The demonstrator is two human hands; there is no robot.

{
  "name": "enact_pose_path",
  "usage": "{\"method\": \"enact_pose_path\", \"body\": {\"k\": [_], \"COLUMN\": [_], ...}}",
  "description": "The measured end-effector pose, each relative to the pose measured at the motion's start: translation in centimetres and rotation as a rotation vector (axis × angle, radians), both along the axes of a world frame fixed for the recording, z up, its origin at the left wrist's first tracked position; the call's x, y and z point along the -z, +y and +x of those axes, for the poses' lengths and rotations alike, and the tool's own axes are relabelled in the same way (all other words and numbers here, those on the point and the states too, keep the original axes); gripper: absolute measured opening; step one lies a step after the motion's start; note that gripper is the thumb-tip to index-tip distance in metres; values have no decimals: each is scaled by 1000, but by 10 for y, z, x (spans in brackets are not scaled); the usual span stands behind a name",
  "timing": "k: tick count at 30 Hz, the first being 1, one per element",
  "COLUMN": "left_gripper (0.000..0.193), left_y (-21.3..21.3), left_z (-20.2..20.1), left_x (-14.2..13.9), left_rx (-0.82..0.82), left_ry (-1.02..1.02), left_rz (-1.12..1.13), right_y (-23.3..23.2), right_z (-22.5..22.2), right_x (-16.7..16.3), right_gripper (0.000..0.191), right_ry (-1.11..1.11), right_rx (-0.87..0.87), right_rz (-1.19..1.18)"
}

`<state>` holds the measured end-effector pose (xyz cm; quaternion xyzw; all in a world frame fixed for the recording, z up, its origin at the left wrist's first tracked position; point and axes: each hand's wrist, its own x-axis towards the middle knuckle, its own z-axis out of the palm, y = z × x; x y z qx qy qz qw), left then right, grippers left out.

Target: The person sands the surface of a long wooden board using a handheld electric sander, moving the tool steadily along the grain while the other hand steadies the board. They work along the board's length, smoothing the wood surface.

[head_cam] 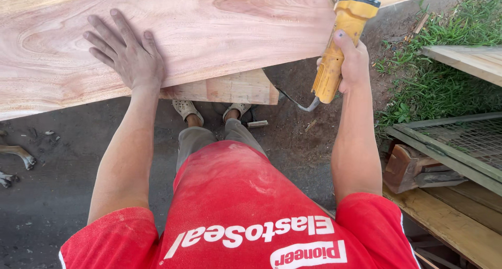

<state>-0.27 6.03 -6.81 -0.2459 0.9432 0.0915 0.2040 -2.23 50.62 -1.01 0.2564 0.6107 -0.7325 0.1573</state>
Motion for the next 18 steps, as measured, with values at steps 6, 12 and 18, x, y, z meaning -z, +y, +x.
{"method": "enact_pose_path", "body": {"k": [6,12,18], "left_gripper": [68,67,67], "left_y": [3,6,11], "left_z": [2,1,-3], "left_x": [-5,-10,-16], "left_rx": [-39,-52,-40], "left_ry": [5,28,-13], "left_rz": [1,0,-9], "right_y": [-60,-128,-91], "right_z": [58,72,56], "right_x": [6,10,1], "right_gripper": [33,44,44], "right_ry": [-84,-9,-23], "right_rx": [-133,-418,-281], "right_rz": [12,106,89]}}
